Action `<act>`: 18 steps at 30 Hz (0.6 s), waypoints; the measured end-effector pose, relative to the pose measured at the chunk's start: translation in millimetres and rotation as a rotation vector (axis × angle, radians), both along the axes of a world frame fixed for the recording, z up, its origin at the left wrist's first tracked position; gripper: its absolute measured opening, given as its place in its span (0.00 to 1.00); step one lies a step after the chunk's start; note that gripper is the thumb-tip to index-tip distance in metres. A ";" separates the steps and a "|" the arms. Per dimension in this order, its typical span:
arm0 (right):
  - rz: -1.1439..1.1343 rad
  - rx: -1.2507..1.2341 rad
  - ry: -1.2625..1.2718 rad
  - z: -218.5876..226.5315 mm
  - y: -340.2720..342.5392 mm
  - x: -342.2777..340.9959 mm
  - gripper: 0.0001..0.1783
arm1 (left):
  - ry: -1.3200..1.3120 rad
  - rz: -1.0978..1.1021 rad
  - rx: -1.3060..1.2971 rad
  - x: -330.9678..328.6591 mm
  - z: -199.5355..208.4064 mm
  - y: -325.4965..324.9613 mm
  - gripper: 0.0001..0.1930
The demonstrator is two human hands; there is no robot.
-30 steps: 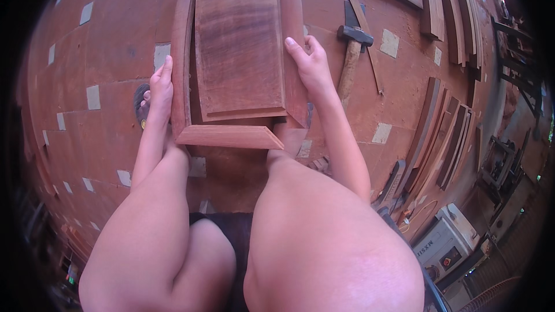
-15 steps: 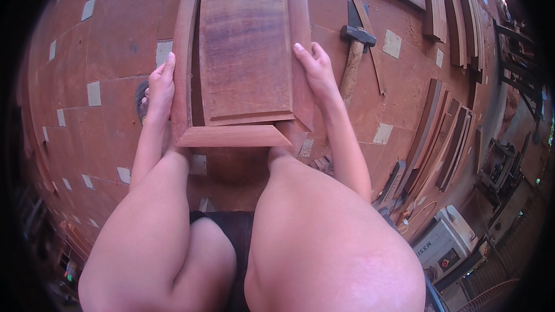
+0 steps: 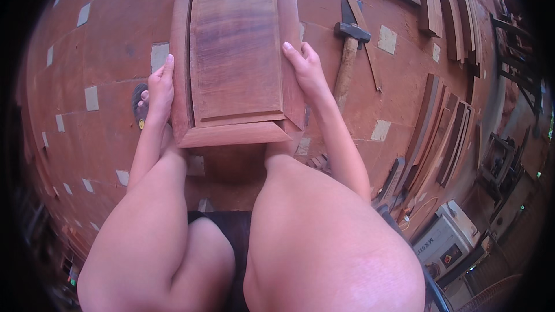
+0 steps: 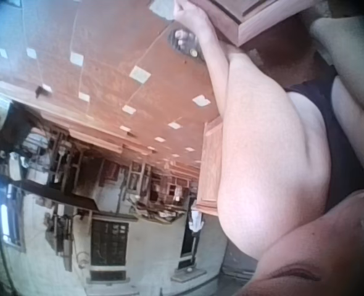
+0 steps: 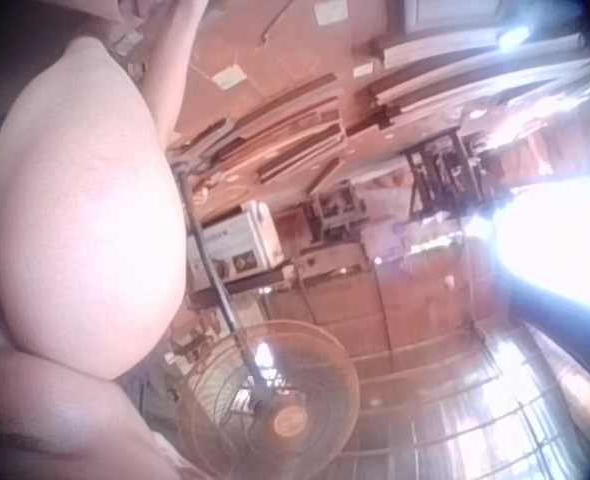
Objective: The person assembles a wooden frame by hand, fitting four mitered pieces together and inserting a rectangular wooden panel into the center. They use a hammer to tap the joints and panel into place, then inspect the assembled unit.
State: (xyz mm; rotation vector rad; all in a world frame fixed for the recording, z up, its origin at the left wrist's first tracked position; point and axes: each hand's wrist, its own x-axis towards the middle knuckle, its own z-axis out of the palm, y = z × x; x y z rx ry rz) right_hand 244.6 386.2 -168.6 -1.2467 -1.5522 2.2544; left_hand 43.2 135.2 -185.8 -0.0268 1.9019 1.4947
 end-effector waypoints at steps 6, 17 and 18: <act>-0.055 0.018 -0.028 7.7 -9.6 -3.4 0.24 | -0.004 0.011 0.033 0.4 -4.8 -0.6 0.27; -0.067 -0.009 -0.057 1.6 -8.9 -2.4 0.22 | -0.051 0.024 0.028 -4.3 -8.1 -5.2 0.27; -0.058 0.007 -0.072 0.4 -6.7 -2.2 0.22 | -0.040 0.026 0.028 -3.1 -8.3 -3.6 0.27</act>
